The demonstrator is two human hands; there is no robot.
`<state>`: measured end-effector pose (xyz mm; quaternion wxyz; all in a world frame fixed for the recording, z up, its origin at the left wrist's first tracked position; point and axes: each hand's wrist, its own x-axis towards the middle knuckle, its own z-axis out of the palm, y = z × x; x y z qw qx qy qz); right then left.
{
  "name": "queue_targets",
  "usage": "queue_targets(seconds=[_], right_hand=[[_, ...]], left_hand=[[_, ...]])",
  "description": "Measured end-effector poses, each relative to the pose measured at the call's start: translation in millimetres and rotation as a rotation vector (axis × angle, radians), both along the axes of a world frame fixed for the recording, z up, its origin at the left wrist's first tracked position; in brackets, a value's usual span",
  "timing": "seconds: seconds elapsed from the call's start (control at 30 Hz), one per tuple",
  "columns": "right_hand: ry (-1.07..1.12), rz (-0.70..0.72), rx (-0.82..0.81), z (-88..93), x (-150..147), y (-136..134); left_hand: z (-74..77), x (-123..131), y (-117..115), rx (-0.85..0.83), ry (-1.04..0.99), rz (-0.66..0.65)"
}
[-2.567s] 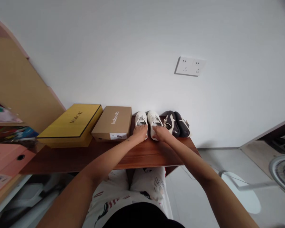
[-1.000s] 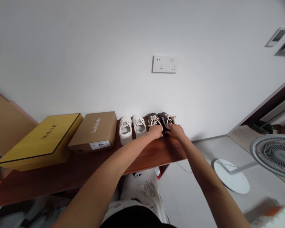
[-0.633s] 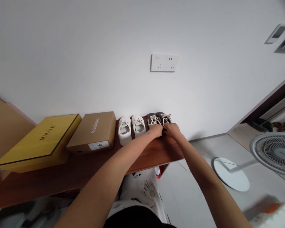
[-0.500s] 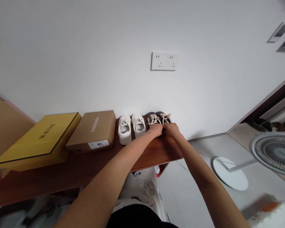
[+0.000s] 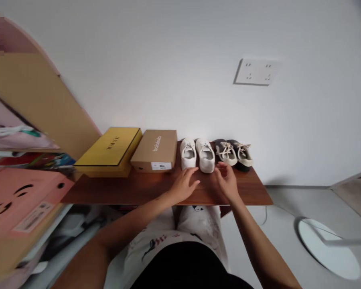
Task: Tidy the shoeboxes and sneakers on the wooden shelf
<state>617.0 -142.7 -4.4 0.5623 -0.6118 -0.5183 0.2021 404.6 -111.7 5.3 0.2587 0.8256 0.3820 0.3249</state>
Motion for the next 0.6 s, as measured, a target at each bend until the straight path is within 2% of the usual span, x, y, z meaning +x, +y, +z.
queue_targets(seconds=[0.07, 0.17, 0.23, 0.33, 0.4, 0.47, 0.6], right_hand=[[0.340, 0.161, -0.080, -10.2, -63, -3], [0.729, 0.336, -0.316, -15.0, -146, 5], [0.813, 0.411, -0.469, -10.2, -186, 21], [0.724, 0.420, -0.621, 2.6, -224, 55], [0.686, 0.354, -0.693, 10.1, -238, 76], [0.668, 0.277, -0.742, 15.0, -247, 92], [0.797, 0.079, -0.701, 19.1, -261, 102]], left_hand=[[-5.4, -57, -3, -0.134, -0.182, 0.205], [-8.8, -140, 5, -0.357, -0.552, 0.591], [-5.0, -190, 17, -0.504, -0.796, 0.803], [9.2, -252, 42, -0.656, -1.052, 1.030], [19.7, -281, 61, -0.716, -1.110, 1.123], [27.1, -298, 77, -0.763, -1.089, 1.161], [29.6, -305, 91, -0.780, -1.126, 1.129]])
